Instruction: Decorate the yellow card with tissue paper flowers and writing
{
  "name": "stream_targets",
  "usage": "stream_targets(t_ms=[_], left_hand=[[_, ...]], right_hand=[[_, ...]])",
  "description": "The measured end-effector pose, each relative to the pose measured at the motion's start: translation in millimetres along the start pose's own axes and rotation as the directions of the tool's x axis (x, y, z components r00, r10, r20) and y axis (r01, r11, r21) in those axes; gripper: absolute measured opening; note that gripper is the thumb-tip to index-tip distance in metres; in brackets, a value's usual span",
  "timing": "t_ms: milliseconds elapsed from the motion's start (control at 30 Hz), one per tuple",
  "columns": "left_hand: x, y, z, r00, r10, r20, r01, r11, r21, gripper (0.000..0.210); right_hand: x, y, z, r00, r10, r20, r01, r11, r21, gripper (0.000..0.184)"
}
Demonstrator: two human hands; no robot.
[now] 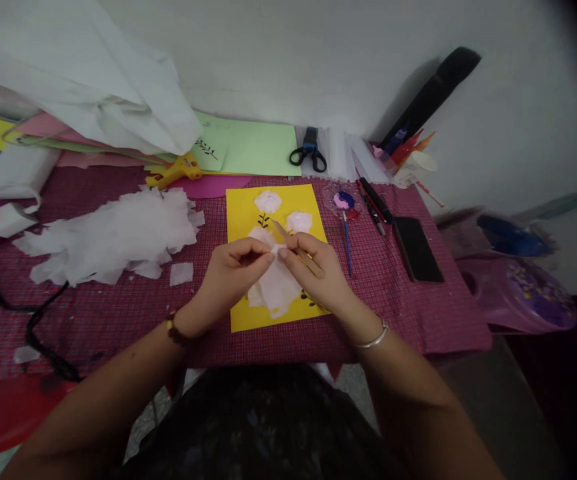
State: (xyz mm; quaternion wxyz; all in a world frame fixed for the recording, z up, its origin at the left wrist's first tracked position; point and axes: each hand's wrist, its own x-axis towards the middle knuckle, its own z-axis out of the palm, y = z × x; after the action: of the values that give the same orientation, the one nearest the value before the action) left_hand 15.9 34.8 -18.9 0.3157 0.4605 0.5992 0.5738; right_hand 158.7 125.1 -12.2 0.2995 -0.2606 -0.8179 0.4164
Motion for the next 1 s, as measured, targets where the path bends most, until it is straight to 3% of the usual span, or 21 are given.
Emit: stream_targets(t_ms=[167, 300, 400, 600, 833, 1000], left_hand=[[0.9, 1.5, -0.2, 0.995, -0.1, -0.011, 0.099, 0.994, -0.055, 0.008], [1.3, 4.4, -1.2, 0.981, -0.152, 0.117, 0.161, 0.984, -0.073, 0.003], [1.6, 8.7, -0.8, 0.967, -0.189, 0.173, 0.208, 0.973, -0.097, 0.014], [1.8, 6.6, -0.9, 0.975, -0.202, 0.089, 0.202, 0.979, 0.009, 0.021], [-0.8, 1.9, -3.7, 0.998, -0.07, -0.004, 0.07, 0.991, 0.116, 0.021], [-2.3, 0.7, -3.5, 0.987, 0.157, -0.026, -0.145, 0.952, 0.269, 0.011]], right_hand=[[-0.2, 0.3, 0.4, 0.998, 0.047, -0.044, -0.045, 0.998, 0.045, 0.014], [-1.2, 0.9, 0.9, 1.0, 0.016, -0.02, -0.016, 1.0, 0.012, 0.015], [-2.2, 0.7, 1.4, 0.999, -0.033, 0.02, 0.033, 0.999, -0.01, 0.016], [-3.1, 0.3, 2.3, 0.994, -0.107, 0.033, 0.108, 0.994, -0.033, 0.013], [-2.2, -2.0, 1.7, 0.997, -0.059, -0.042, 0.06, 0.998, 0.016, 0.011], [-1.0, -3.3, 0.1, 0.996, 0.039, 0.082, -0.042, 0.998, 0.043, 0.015]])
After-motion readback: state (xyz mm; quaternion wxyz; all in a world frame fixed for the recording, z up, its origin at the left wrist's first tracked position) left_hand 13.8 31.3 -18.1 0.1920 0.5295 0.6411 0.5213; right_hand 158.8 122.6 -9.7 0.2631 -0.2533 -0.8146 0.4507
